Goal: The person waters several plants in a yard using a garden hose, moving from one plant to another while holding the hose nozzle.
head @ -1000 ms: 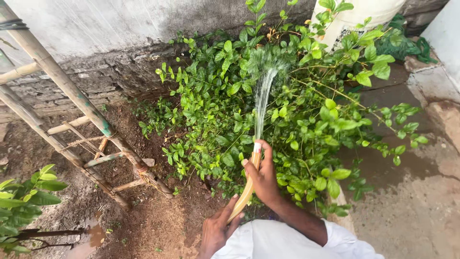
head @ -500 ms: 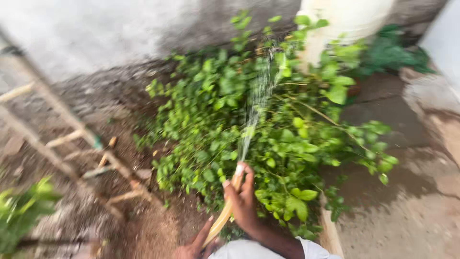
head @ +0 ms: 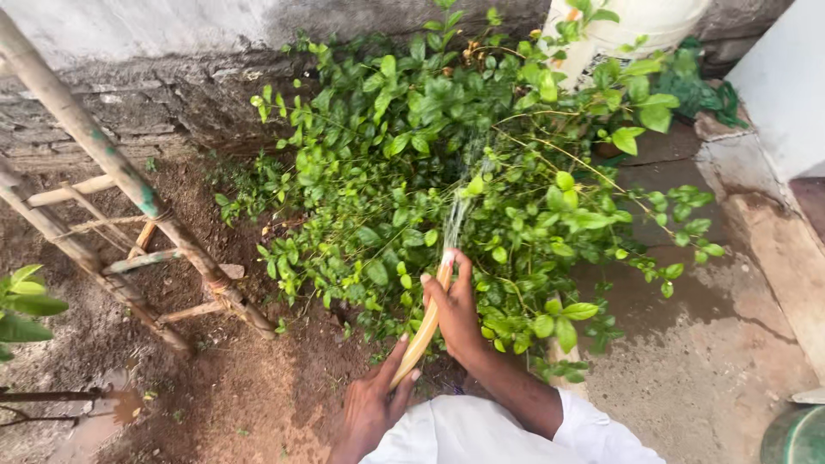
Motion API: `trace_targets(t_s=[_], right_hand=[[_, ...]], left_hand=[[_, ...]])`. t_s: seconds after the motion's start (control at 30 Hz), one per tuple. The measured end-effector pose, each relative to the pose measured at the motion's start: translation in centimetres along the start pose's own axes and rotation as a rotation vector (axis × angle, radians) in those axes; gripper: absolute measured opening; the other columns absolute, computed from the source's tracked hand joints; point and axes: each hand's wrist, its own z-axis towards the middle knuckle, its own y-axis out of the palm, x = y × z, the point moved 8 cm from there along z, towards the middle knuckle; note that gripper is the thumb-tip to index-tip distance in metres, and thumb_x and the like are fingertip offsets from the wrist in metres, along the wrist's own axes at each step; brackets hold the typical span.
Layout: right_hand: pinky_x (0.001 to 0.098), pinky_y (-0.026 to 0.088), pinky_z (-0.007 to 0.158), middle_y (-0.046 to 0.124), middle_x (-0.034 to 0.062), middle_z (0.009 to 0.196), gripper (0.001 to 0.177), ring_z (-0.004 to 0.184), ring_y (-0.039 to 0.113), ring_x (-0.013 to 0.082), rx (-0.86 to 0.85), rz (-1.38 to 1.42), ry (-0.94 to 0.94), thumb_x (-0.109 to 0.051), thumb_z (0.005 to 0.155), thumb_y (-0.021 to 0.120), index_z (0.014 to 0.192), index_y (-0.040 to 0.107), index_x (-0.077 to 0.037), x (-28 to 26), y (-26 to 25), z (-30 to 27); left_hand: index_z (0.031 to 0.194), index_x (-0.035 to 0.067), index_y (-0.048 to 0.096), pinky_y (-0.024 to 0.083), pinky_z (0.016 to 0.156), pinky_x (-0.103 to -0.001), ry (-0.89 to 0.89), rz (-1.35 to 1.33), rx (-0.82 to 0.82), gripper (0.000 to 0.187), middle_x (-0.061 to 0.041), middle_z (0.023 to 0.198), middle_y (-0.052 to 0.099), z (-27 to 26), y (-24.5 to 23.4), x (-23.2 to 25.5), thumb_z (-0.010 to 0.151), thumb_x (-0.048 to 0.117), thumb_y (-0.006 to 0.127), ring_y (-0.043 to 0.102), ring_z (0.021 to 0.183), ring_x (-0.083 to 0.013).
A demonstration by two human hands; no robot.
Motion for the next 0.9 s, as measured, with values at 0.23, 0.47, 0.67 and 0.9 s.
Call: trace_targets(t_s=[0.23, 0.47, 0.67, 0.9], right_hand=[[0.0264, 0.044, 0.048, 0.055, 0.0017, 0.077, 0.053, 0.058, 0.052, 0.0128, -0.012, -0.033, -0.109, -0.014, 0.098, 0.066, 0.144, 0.039, -0.017, -4.6, 5.9, 4.8], [0.0257, 0.047, 0.048, 0.056, 0.0036, 0.088, 0.050, 0.062, 0.056, 0.0119, -0.045, -0.169, -0.116, -0.010, 0.096, 0.067, 0.138, 0.039, -0.016, -9.6, 9.4, 8.8], [0.0259, 0.046, 0.047, 0.055, 0.0053, 0.093, 0.049, 0.061, 0.055, 0.0123, -0.128, -0.232, -0.152, -0.009, 0.097, 0.066, 0.138, 0.039, -0.014, -12.1, 11.4, 8.0], [0.0272, 0.047, 0.048, 0.056, 0.0069, 0.093, 0.045, 0.062, 0.057, 0.0125, -0.212, -0.289, -0.246, -0.014, 0.102, 0.064, 0.140, 0.039, -0.011, -15.9, 15.3, 7.5]], left_hand=[[0.156, 0.016, 0.045, 0.057, 0.056, -0.043, 0.239, -0.120, 0.249, 0.061, -0.019, 0.094, 0.075, 3.2, -7.4, 4.4, 0.099, 0.023, 0.067, 0.075, 0.068, -0.0310], [0.153, 0.016, 0.048, 0.053, 0.047, -0.038, 0.240, -0.083, 0.290, 0.058, -0.012, 0.084, 0.076, 6.8, -10.9, 5.7, 0.100, 0.024, 0.070, 0.069, 0.054, -0.0212], [0.156, 0.015, 0.045, 0.058, 0.054, -0.035, 0.321, -0.193, 0.326, 0.058, -0.014, 0.093, 0.076, 6.0, -12.4, 7.0, 0.103, 0.021, 0.067, 0.072, 0.065, -0.0211], [0.157, 0.014, 0.045, 0.060, 0.067, -0.038, 0.395, -0.261, 0.345, 0.058, -0.017, 0.105, 0.076, 4.9, -17.8, 8.6, 0.103, 0.016, 0.069, 0.076, 0.078, -0.0270]])
